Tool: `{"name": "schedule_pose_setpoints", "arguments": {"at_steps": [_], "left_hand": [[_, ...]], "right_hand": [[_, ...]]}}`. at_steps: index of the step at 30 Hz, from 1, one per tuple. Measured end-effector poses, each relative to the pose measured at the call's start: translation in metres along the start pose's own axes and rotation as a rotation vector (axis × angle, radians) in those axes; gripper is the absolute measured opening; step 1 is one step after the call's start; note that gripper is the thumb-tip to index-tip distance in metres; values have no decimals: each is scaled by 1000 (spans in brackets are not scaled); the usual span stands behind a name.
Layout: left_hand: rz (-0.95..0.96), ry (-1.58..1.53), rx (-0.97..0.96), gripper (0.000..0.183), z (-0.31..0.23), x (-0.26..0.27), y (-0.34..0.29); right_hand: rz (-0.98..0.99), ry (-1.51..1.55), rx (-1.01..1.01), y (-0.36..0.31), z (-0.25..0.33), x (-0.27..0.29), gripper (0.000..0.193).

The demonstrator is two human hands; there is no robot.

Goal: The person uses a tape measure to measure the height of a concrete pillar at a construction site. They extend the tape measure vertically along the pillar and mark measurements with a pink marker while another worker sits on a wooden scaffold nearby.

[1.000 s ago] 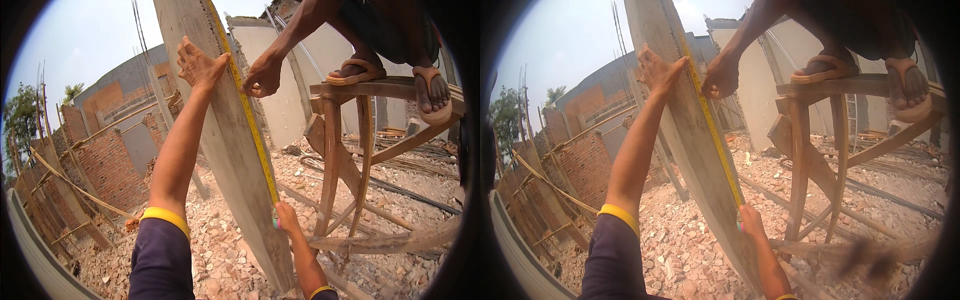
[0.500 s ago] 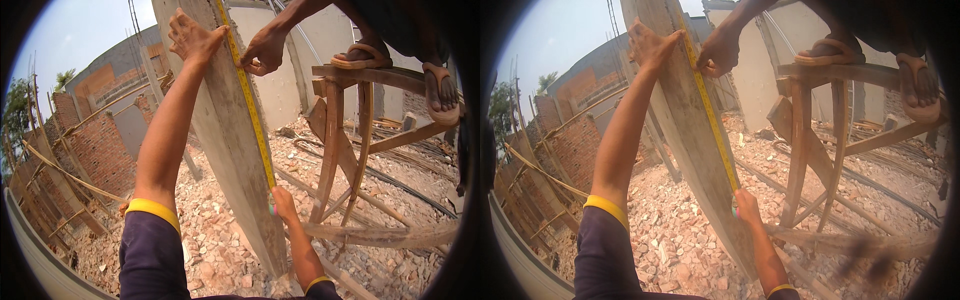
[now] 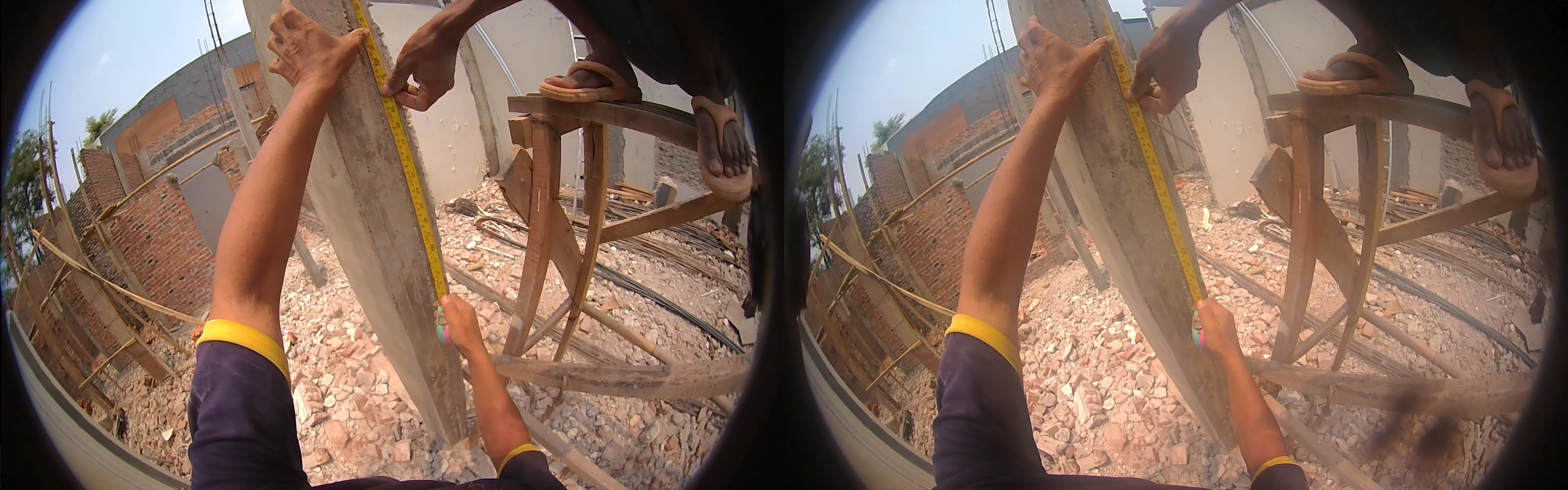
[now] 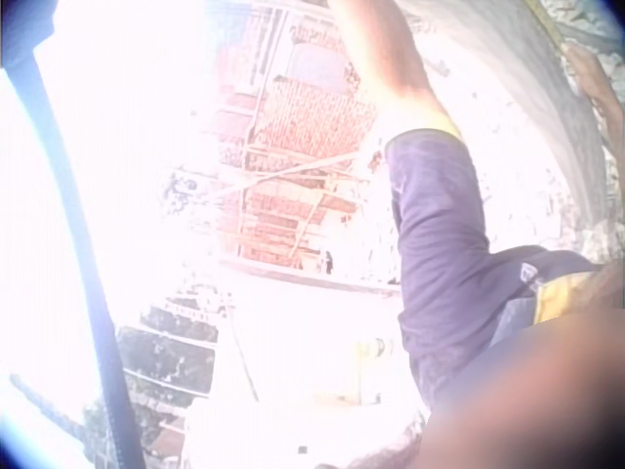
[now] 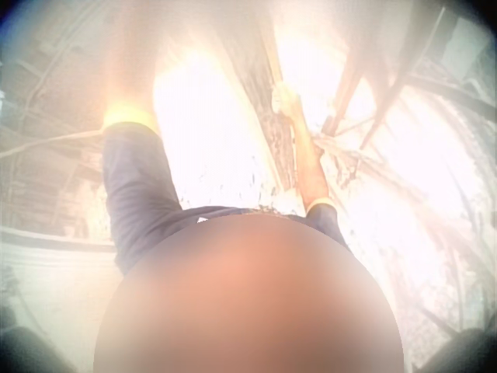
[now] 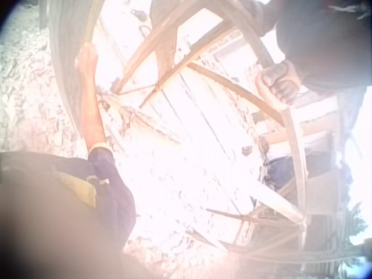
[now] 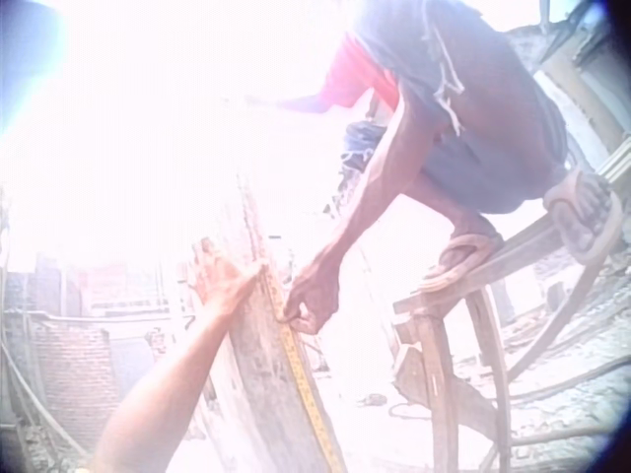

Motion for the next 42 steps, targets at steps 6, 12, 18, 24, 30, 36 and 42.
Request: {"name": "schedule_pose_setpoints", "arguments": {"at_steps": [6, 12, 18, 24, 30, 36, 42], "left_hand": [[-16, -10, -18, 115, -1, 2, -1], [10, -5, 12, 115, 0, 0, -1], [-12, -4, 5, 116, 0, 1, 1], [18, -47, 17, 113, 1, 0, -1], [35, 3, 64, 110, -1, 1, -6], [66, -21, 109, 110, -3, 4, -6], [80, -7, 140, 110, -4, 6, -7]], "right_hand": [[-1, -1, -48, 0, -4, 0, 38], [-5, -4, -36, 1, -3, 0, 39], [14, 9, -61, 0, -2, 0, 40], [-5, -57, 2, 2, 2, 2, 37], [11, -4, -24, 2, -13, 1, 35], [9, -8, -36, 8, -31, -1, 36], [15, 48, -102, 9, -35, -4, 35]]}}
Point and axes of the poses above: each hand's wrist, its own y-axis towards the middle knuckle, its own x-axis out of the back of the hand, z = x × y, the point moved 9 cm from there along y, towards the middle knuckle, and after that the axes turned 8 degrees about -z, right-handed, at the moved point
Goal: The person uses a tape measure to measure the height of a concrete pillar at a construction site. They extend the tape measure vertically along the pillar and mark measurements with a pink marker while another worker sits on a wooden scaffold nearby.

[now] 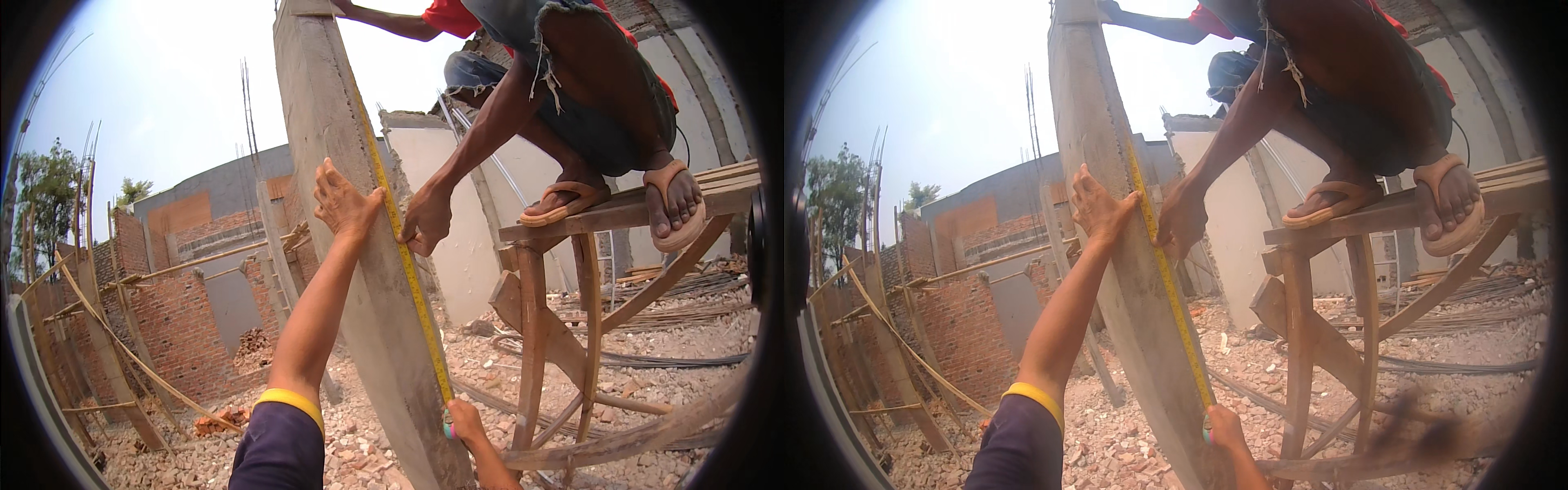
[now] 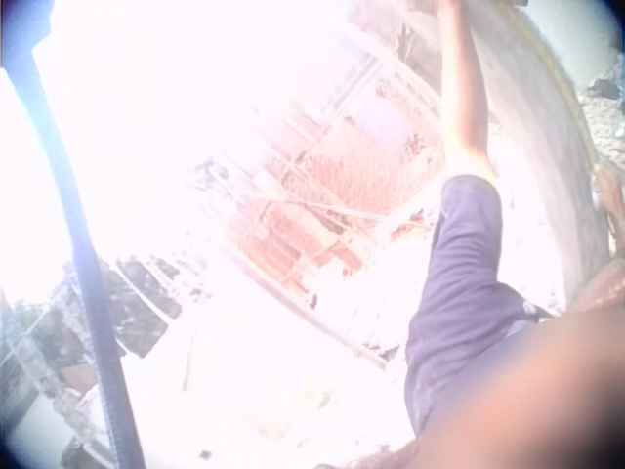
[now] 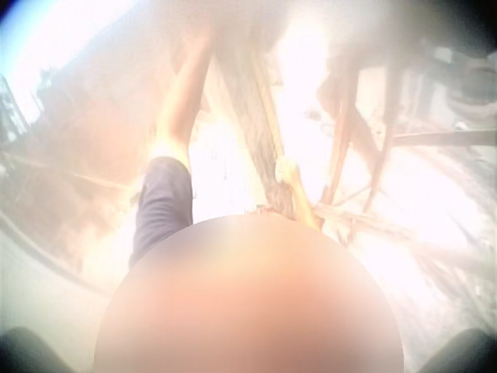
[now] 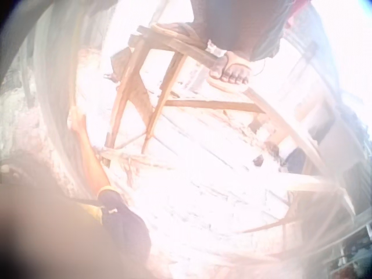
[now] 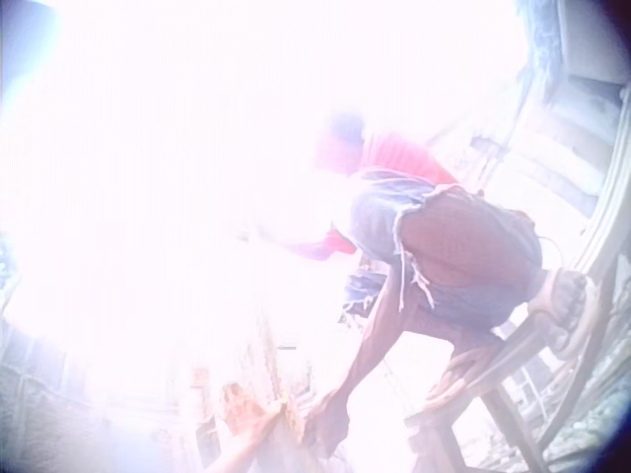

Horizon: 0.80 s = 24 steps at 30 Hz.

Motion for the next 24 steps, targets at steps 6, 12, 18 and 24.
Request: {"name": "schedule_pose_setpoints", "arguments": {"at_steps": [6, 12, 18, 24], "left_hand": [[-4, 3, 10, 110, 1, 0, 0], [-21, -20, -19, 109, 0, 0, -1], [-24, 11, -33, 109, 2, -2, 0], [-78, 10, -99, 110, 1, -3, 3]], "right_hand": [[-7, -19, 52, -5, 17, 2, 37], [-8, -65, 106, -8, 29, 3, 36], [0, -42, 124, -8, 30, 2, 35], [-17, -62, 102, -11, 33, 2, 36]]}}
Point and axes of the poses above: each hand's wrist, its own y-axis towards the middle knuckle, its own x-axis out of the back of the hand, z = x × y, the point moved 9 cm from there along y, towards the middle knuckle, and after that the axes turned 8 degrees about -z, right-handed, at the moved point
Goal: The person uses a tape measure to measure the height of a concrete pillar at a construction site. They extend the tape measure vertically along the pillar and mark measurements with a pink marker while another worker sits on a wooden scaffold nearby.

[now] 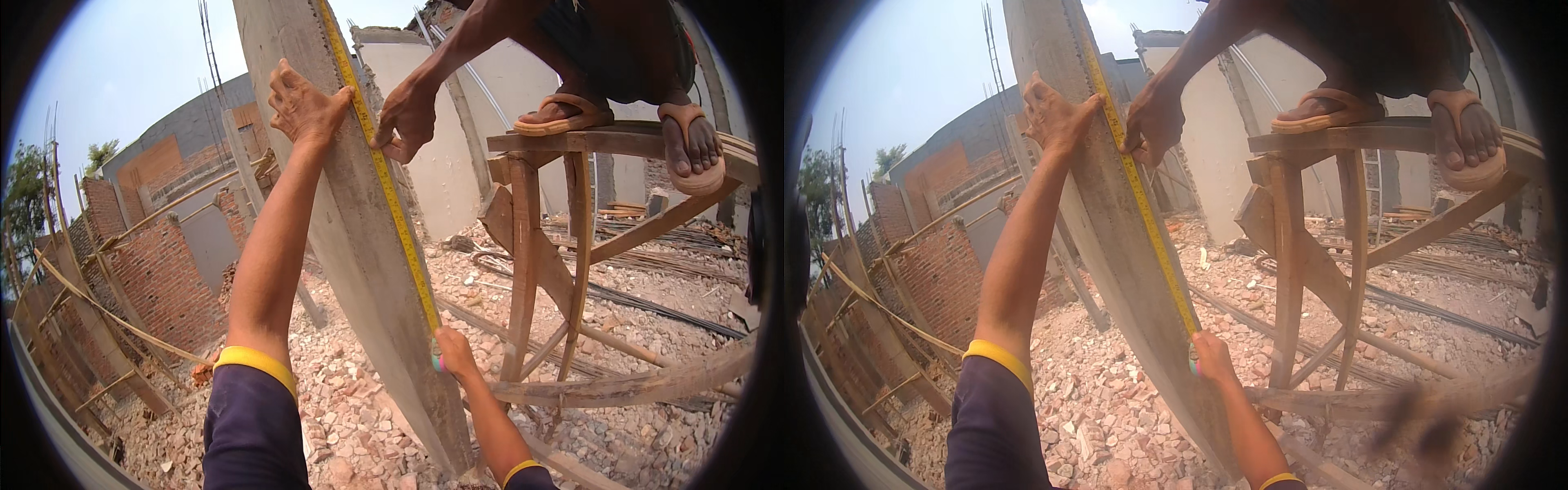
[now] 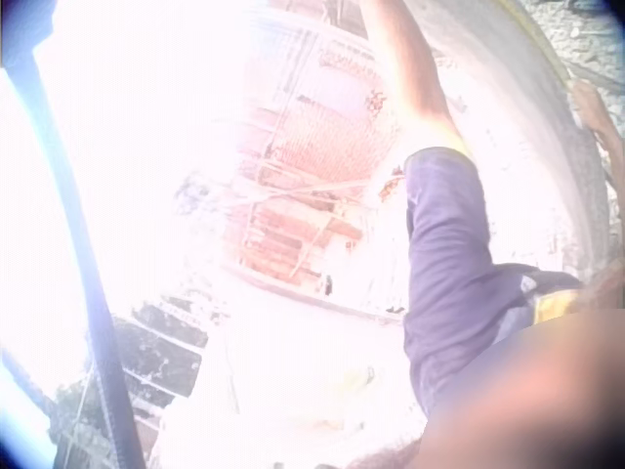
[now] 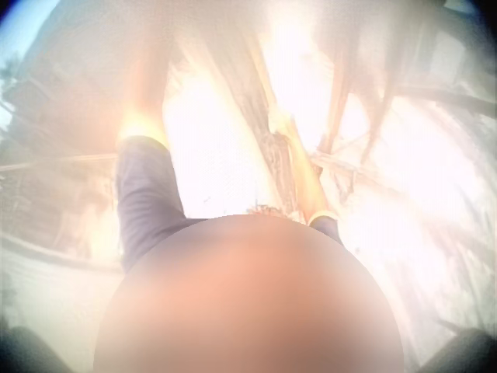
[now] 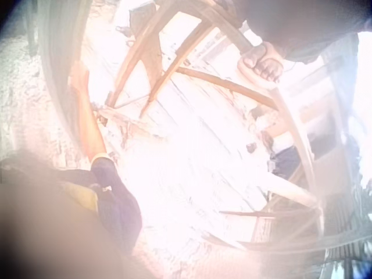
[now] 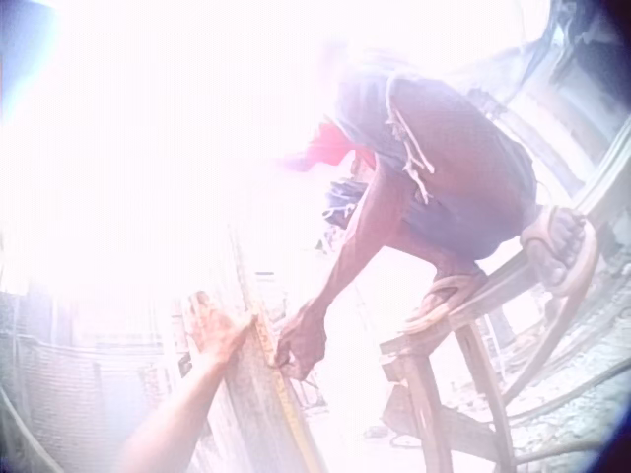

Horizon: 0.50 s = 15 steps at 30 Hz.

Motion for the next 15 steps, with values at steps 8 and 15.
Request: {"name": "schedule_pose_setpoints", "arguments": {"at_steps": [8, 15], "left_hand": [[-25, -34, -80, 113, 2, -5, 2], [47, -32, -15, 114, 3, -2, 4]], "right_hand": [[18, -5, -38, -1, -1, 0, 38], [21, 45, -54, -2, -3, -1, 38]]}}
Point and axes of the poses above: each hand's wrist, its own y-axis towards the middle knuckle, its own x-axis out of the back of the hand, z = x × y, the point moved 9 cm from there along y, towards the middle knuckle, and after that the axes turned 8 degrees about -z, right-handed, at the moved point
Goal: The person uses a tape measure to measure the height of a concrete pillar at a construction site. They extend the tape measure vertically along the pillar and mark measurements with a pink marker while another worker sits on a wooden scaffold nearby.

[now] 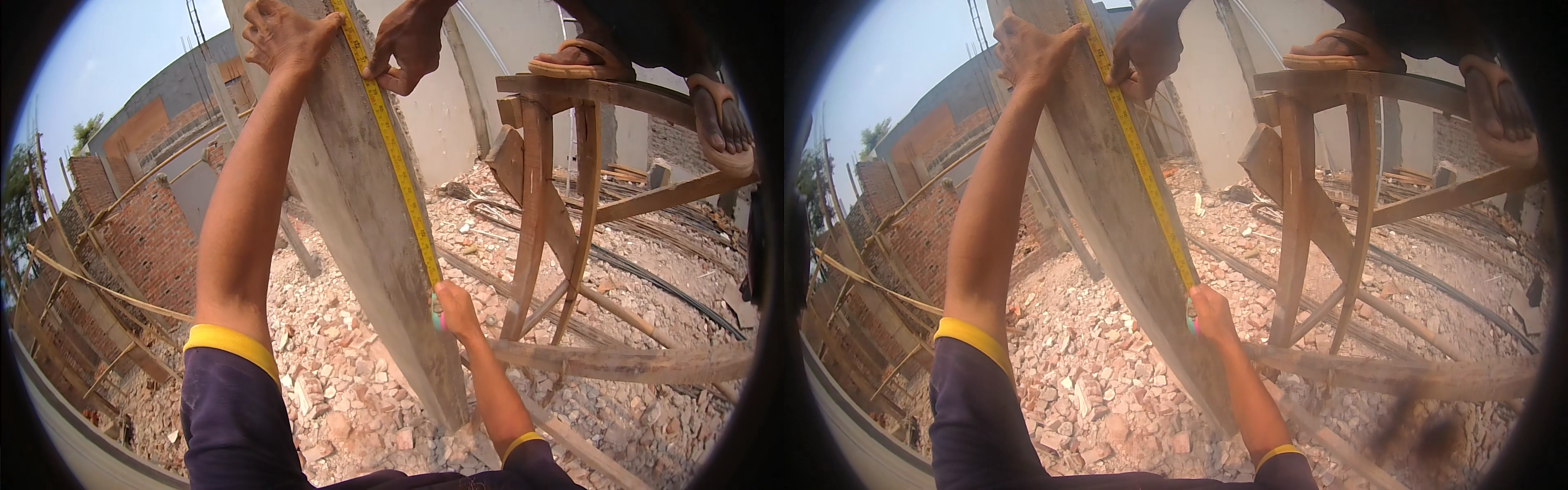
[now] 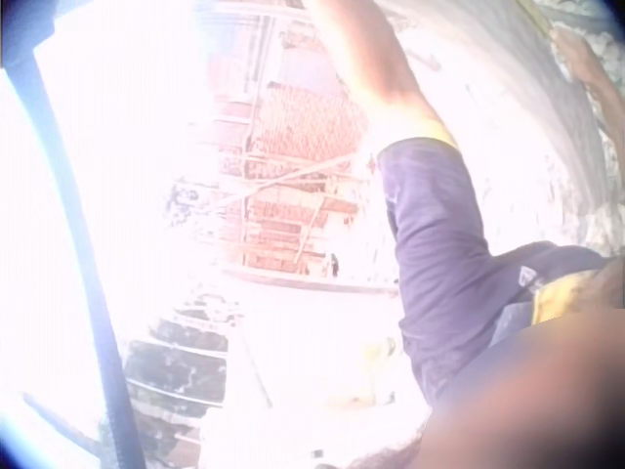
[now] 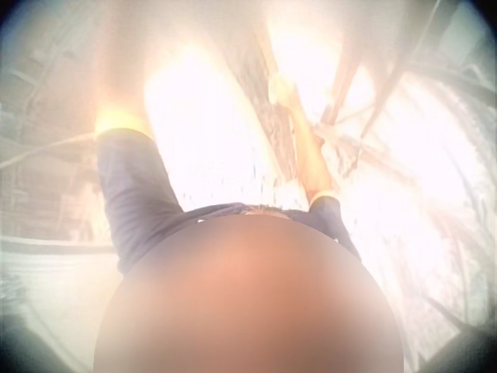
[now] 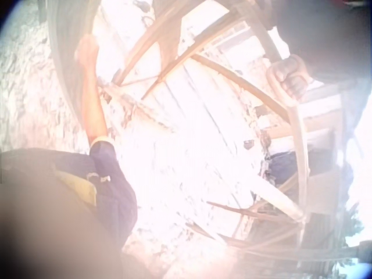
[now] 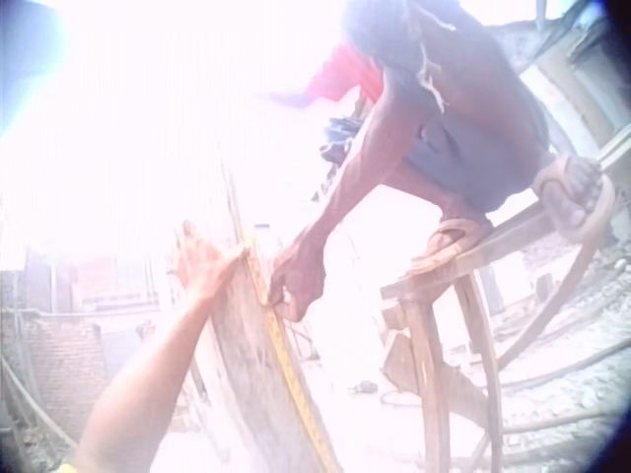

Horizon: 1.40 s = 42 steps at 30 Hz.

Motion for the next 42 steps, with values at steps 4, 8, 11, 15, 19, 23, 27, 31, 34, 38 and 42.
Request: {"name": "schedule_pose_setpoints", "arguments": {"at_steps": [4, 8, 11, 15, 19, 23, 27, 31, 34, 38, 42], "left_hand": [[90, -5, 119, 120, 4, 0, 1], [-13, 34, 58, 122, 2, 5, -1], [-14, 94, 49, 121, 6, -3, -1], [48, 124, 14, 119, 7, -10, 1], [68, 154, -10, 117, 1, -7, 0], [79, 112, 84, 118, 3, -1, -1], [67, 54, 92, 119, 2, 2, 0], [16, 53, 52, 119, 3, 0, -2], [-17, 33, 62, 119, 5, -4, -1], [30, 5, 89, 118, 7, -6, 0], [36, 11, 95, 118, 2, 1, -3]], "right_hand": [[3, -32, -4, 0, 3, 1, 37], [0, -10, 6, 0, 3, 0, 36], [4, 11, -9, 0, -1, 0, 36], [-7, 29, -9, 1, -4, -1, 36], [-7, 20, 6, 1, -3, 0, 36], [-8, 21, -4, 1, -2, 0, 37], [-15, 42, -19, 1, -6, 0, 38], [7, 5, -18, 4, -10, -1, 41], [3, -3, -44, 5, -15, 0, 43], [12, -17, -61, 4, -14, 1, 42], [0, 14, -114, 2, -12, 0, 42]]}}
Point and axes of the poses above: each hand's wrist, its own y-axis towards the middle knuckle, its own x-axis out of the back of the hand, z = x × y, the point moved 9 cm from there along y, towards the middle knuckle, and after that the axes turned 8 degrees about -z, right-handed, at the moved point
